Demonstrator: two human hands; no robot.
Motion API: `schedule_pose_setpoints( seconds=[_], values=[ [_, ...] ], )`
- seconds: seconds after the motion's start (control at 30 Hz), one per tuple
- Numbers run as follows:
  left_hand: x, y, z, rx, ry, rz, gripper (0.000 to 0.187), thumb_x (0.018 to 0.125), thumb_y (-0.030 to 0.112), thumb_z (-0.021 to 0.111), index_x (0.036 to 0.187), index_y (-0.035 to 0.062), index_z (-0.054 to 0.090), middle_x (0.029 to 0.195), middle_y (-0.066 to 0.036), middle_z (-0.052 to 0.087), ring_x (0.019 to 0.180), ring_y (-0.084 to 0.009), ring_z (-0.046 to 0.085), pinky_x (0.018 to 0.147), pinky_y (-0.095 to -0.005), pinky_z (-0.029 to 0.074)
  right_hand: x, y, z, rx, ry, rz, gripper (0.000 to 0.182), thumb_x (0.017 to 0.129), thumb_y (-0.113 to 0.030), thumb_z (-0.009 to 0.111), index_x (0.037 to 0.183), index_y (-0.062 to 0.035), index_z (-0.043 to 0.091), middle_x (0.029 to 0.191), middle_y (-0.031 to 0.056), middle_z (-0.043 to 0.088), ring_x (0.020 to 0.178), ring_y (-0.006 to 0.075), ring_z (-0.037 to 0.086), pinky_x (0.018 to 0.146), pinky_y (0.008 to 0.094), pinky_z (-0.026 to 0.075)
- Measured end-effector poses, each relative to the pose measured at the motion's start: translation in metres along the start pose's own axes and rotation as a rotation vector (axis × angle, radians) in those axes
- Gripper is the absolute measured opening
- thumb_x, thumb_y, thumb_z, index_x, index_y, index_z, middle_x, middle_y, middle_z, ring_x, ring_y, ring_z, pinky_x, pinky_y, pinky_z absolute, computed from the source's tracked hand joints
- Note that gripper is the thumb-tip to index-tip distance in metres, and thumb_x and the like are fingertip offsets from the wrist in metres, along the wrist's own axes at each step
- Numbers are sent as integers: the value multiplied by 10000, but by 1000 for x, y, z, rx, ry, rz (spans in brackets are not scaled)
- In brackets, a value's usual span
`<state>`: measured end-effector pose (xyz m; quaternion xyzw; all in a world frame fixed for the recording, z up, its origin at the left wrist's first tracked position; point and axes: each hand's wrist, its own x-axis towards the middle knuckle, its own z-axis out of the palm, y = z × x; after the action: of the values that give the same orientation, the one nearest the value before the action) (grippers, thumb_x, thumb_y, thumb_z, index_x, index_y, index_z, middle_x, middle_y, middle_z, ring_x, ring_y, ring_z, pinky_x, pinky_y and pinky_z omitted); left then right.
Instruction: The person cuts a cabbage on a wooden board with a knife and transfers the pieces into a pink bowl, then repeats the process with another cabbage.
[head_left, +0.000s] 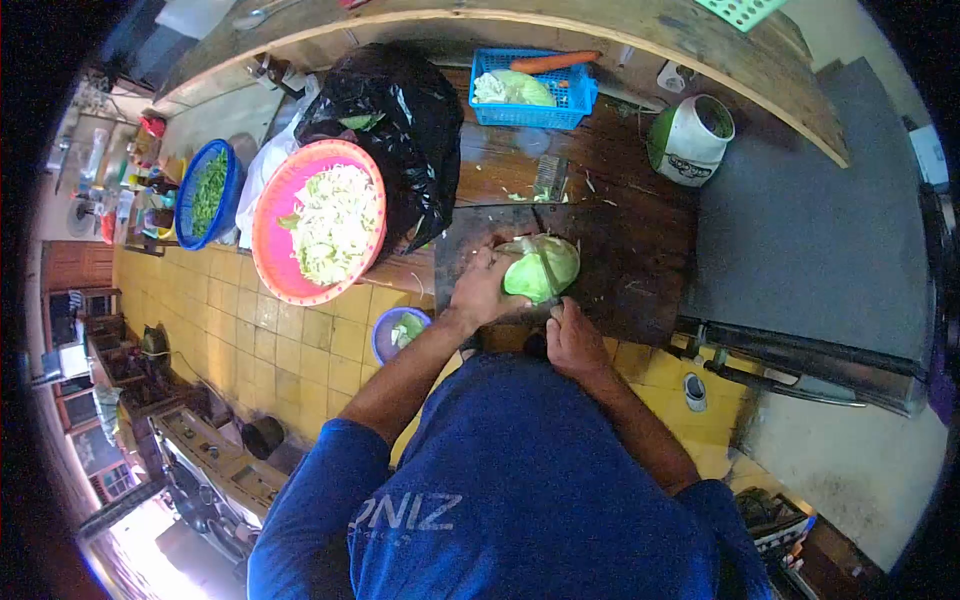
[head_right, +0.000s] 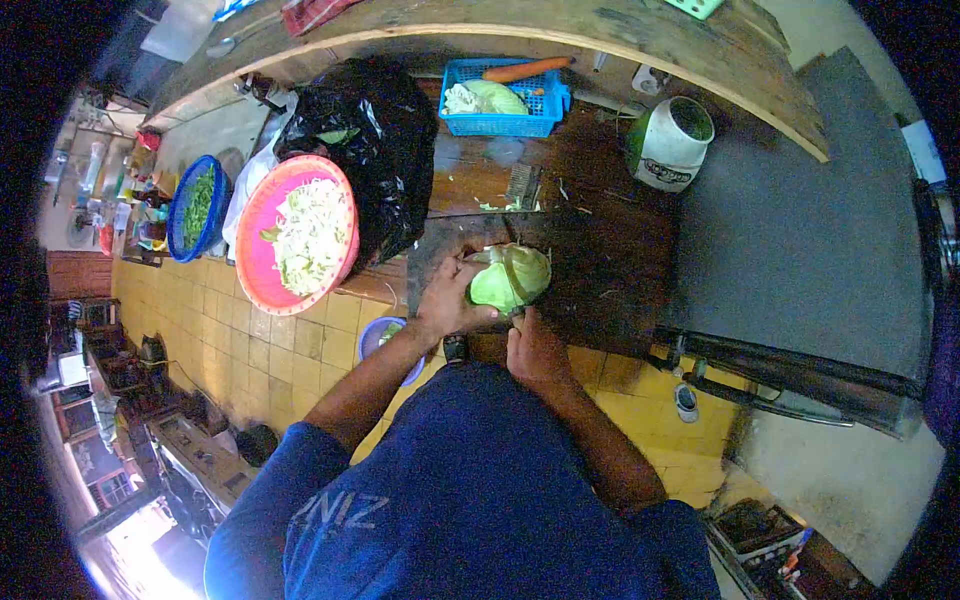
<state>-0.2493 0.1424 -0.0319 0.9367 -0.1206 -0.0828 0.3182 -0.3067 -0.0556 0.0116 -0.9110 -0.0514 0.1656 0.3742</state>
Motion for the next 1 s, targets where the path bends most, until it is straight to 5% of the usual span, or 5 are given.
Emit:
schedule_pose_setpoints(
  seconds=[0.07,0.17,0.37,0.67,1.0],
  values=[
    [4,-6,-2,8,-90,25,778,632,422,814,1287,157,489,1143,-189,445,1115,-404,485,929,-452,448,-1,-12,3,-111,-70,164,510,910,-216,466,1303,83,340,1075,306,591,965,455,591,850,506,481],
    [9,-10,-7,17,-115,33,767,630,400,820,1287,172,495,1154,-199,437,1115,-406,485,931,-452,449,-7,-6,18,-183,82,36,492,922,-227,440,1286,93,356,1085,299,599,960,447,602,847,497,494],
    [16,-25,0,142,-32,187,803,606,361,829,1309,177,488,1217,-200,427,1138,-406,470,946,-457,439,-7,-20,15,-147,45,80,465,918,-215,438,1254,102,386,1027,293,619,910,442,620,802,490,513],
    [17,-19,-7,83,-99,126,717,618,341,823,1246,160,529,1177,-185,468,1148,-406,455,979,-465,410,-1,-22,11,-183,-44,155,365,907,-195,433,1156,70,406,929,316,610,830,478,608,726,551,499],
    [18,-17,-11,45,-161,68,731,608,386,822,1211,99,523,1187,-204,456,1157,-404,445,973,-471,408,-2,-11,5,-200,-56,116,447,906,-212,435,1228,95,387,938,317,616,847,469,617,757,537,503]
  ],
)
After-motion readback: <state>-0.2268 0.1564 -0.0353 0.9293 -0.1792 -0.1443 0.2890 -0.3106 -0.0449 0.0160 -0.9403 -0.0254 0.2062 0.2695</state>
